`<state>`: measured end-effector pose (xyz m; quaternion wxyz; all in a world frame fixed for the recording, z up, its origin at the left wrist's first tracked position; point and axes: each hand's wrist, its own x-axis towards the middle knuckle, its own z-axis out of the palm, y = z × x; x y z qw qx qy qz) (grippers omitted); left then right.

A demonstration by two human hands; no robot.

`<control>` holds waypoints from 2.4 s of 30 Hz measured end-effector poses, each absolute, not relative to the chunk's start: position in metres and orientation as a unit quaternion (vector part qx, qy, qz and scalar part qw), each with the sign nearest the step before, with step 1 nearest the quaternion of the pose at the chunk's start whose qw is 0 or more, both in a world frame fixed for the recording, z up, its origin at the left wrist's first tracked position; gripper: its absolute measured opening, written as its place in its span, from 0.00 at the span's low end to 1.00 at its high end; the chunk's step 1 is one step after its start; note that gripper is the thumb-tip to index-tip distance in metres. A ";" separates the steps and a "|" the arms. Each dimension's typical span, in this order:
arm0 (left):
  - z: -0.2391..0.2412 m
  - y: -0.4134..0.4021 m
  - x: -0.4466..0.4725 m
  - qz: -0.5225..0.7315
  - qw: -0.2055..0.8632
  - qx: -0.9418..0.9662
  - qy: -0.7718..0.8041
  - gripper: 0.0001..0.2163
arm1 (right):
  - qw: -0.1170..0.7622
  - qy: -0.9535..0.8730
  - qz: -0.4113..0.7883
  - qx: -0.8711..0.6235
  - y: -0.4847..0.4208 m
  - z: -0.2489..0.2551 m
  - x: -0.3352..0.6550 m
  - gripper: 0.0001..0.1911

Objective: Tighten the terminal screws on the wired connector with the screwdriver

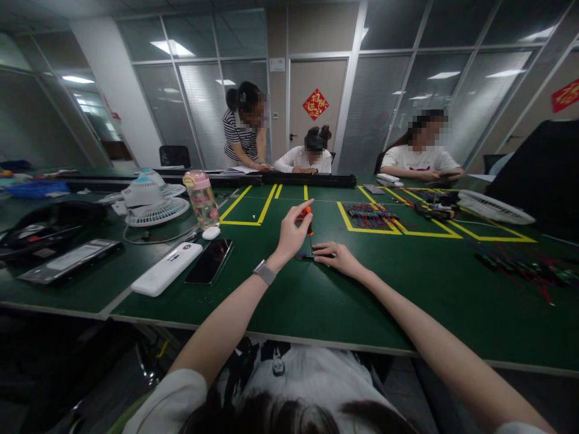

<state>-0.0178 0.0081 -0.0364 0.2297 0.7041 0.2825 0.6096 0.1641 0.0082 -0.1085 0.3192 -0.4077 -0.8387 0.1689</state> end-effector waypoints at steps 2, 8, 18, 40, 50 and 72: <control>-0.037 0.008 -0.018 0.615 0.202 0.701 0.301 0.15 | 0.319 -0.840 0.169 -0.405 0.009 -0.109 0.164 0.12; -0.035 0.009 -0.018 0.596 0.259 0.704 0.288 0.16 | 0.321 -0.841 0.167 -0.402 0.011 -0.112 0.165 0.12; -0.033 0.003 -0.017 0.588 0.181 0.733 0.289 0.16 | 0.314 -0.840 0.172 -0.406 0.012 -0.112 0.167 0.13; -0.033 0.006 -0.018 0.600 0.206 0.713 0.300 0.14 | 0.317 -0.843 0.169 -0.401 0.011 -0.110 0.166 0.12; -0.032 0.005 -0.019 0.603 0.196 0.709 0.308 0.13 | 0.320 -0.841 0.167 -0.403 0.010 -0.109 0.165 0.12; -0.033 0.006 -0.017 0.592 0.254 0.713 0.278 0.14 | 0.320 -0.841 0.168 -0.402 0.010 -0.109 0.165 0.12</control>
